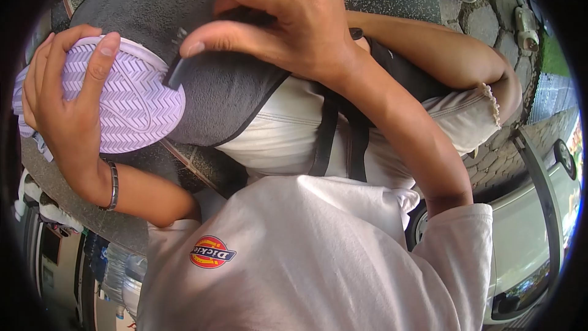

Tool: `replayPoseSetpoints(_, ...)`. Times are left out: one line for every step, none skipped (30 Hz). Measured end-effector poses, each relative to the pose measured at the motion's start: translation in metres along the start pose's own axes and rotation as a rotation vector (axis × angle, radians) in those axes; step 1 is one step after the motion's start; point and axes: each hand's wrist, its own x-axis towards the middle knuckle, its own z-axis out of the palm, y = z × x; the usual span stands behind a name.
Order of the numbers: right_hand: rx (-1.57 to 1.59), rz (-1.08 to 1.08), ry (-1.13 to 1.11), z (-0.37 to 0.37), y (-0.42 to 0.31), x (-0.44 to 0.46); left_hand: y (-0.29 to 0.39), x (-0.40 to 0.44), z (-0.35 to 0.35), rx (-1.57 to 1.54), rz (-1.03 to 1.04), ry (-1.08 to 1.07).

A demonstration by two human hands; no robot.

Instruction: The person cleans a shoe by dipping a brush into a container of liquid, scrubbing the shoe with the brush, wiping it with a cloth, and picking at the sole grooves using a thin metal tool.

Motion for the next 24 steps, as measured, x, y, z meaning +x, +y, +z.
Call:
replayPoseSetpoints(0.003,-0.028,-0.008,0.000,0.000,0.001,-0.001,0.001,-0.001,-0.003,0.008,-0.006)
replayPoseSetpoints(0.009,-0.060,-0.018,0.000,-0.002,0.004,0.000,0.001,-0.002,-0.008,0.009,-0.016)
replayPoseSetpoints(0.013,-0.092,-0.029,0.001,-0.003,0.007,0.000,0.001,-0.002,-0.014,0.009,-0.025)
replayPoseSetpoints(0.040,-0.083,-0.055,0.001,-0.005,0.006,0.001,0.001,-0.003,-0.018,0.000,-0.034)
replayPoseSetpoints(0.067,-0.073,-0.082,0.001,-0.008,0.005,0.001,0.002,-0.003,-0.011,-0.003,-0.032)
replayPoseSetpoints(0.093,-0.062,-0.108,0.000,-0.010,0.004,0.002,0.002,-0.002,-0.004,-0.007,-0.030)
replayPoseSetpoints(0.103,-0.103,-0.177,-0.002,-0.014,0.001,0.003,0.001,-0.002,0.014,-0.003,-0.018)
replayPoseSetpoints(0.112,-0.145,-0.244,-0.002,-0.017,-0.004,0.004,0.001,-0.002,0.025,-0.007,-0.016)
replayPoseSetpoints(0.207,-0.261,-0.100,0.021,-0.019,-0.012,0.005,0.002,-0.002,0.036,-0.010,-0.015)
replayPoseSetpoints(0.179,-0.223,-0.091,0.021,-0.010,-0.014,0.007,0.003,-0.003,0.036,-0.021,-0.024)
replayPoseSetpoints(0.153,-0.185,-0.084,0.016,-0.004,-0.008,0.006,0.003,-0.003,0.024,-0.017,-0.034)
replayPoseSetpoints(0.129,-0.146,-0.082,0.012,-0.002,-0.006,0.005,0.003,-0.003,0.011,-0.013,-0.045)
replayPoseSetpoints(0.093,-0.196,-0.072,0.010,-0.007,-0.006,-0.002,0.001,-0.004,-0.007,0.003,-0.054)
replayPoseSetpoints(0.157,-0.217,0.049,0.017,-0.008,-0.005,-0.003,0.002,-0.004,-0.005,0.002,-0.052)
replayPoseSetpoints(0.216,-0.237,0.172,0.030,-0.008,-0.004,-0.005,0.002,-0.004,-0.003,0.001,-0.050)
replayPoseSetpoints(0.161,-0.292,0.171,0.029,-0.001,-0.005,-0.001,0.001,-0.003,0.010,-0.014,-0.044)
replayPoseSetpoints(0.107,-0.347,0.174,0.028,0.006,-0.005,0.002,0.000,-0.003,0.000,-0.025,-0.048)
replayPoseSetpoints(0.053,-0.401,0.178,0.027,0.013,-0.005,0.004,0.000,-0.003,-0.011,-0.036,-0.053)
replayPoseSetpoints(0.015,-0.403,0.097,0.016,0.015,-0.005,0.004,0.000,-0.002,-0.034,-0.047,-0.059)
replayPoseSetpoints(0.067,-0.347,0.113,0.020,0.009,-0.005,0.004,0.000,-0.003,-0.030,-0.052,-0.054)
replayPoseSetpoints(0.121,-0.292,0.131,0.024,0.004,-0.005,0.004,0.001,-0.004,-0.025,-0.056,-0.049)
replayPoseSetpoints(0.177,-0.238,0.152,0.028,-0.002,-0.004,0.005,0.002,-0.004,-0.004,-0.047,-0.041)
replayPoseSetpoints(0.164,-0.240,0.212,0.032,0.005,-0.001,0.006,0.001,-0.003,-0.019,-0.053,-0.043)
replayPoseSetpoints(0.071,-0.230,0.084,0.018,-0.003,0.003,0.006,0.000,-0.003,-0.034,-0.059,-0.045)
